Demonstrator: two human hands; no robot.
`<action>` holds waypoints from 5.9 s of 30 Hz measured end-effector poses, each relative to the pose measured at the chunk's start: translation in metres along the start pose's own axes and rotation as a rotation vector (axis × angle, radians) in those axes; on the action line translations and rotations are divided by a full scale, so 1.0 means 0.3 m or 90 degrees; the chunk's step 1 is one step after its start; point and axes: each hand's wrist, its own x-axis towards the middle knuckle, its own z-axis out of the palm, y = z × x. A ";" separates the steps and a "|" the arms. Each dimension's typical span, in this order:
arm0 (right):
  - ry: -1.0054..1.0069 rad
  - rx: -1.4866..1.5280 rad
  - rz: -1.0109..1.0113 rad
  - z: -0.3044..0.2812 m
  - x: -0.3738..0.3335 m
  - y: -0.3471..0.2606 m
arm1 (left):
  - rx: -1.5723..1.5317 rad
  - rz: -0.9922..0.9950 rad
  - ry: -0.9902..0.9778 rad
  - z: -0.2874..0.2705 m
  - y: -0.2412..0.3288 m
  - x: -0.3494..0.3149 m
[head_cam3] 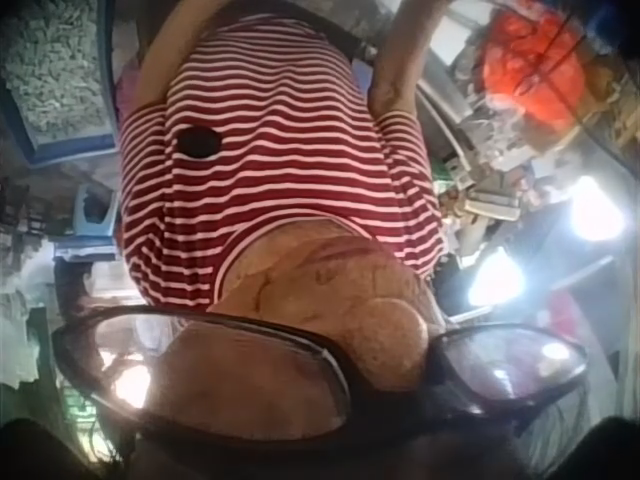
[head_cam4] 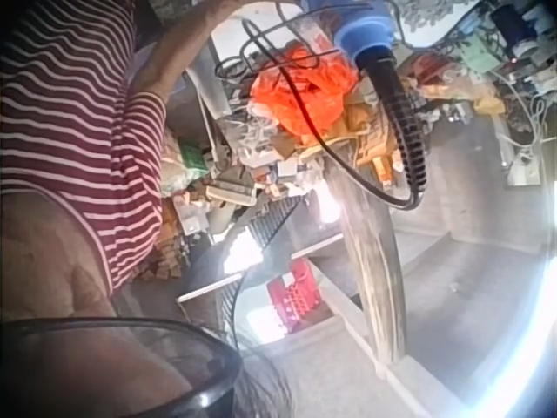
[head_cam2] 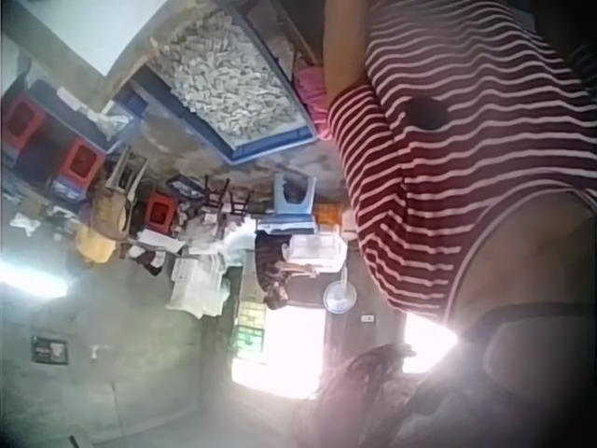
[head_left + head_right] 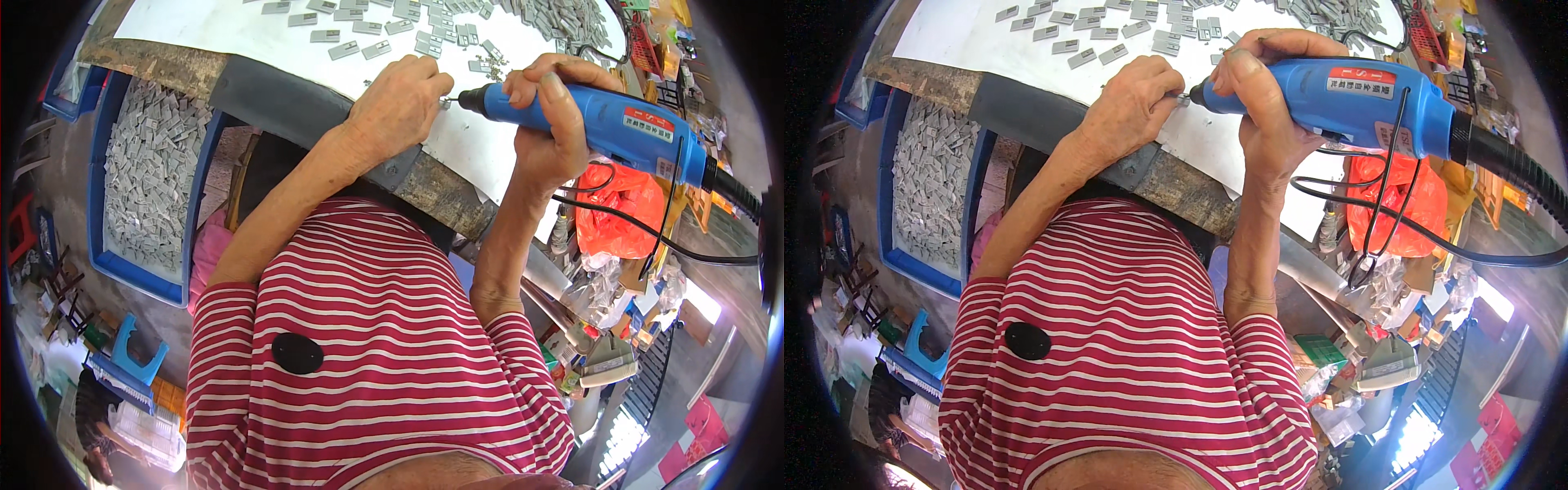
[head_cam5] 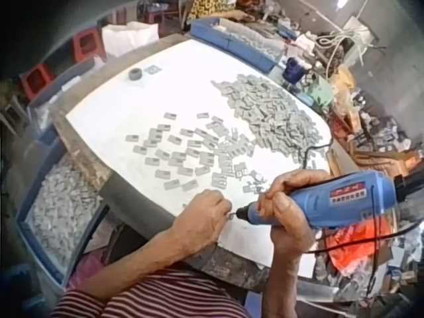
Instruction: The person uses an electric screwdriver to process small metal hardware components on a workshop workbench.
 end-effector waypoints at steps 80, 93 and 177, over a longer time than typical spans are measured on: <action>0.200 -0.103 -0.186 -0.247 0.039 -0.004 | -0.121 -0.048 -0.054 -0.042 0.035 0.000; 0.222 -0.033 -0.138 -0.231 0.019 -0.023 | 0.035 -0.304 0.416 -0.452 -0.047 -0.288; 0.071 0.133 -0.061 -0.093 -0.039 -0.049 | -0.082 -0.041 0.062 -0.004 0.042 -0.028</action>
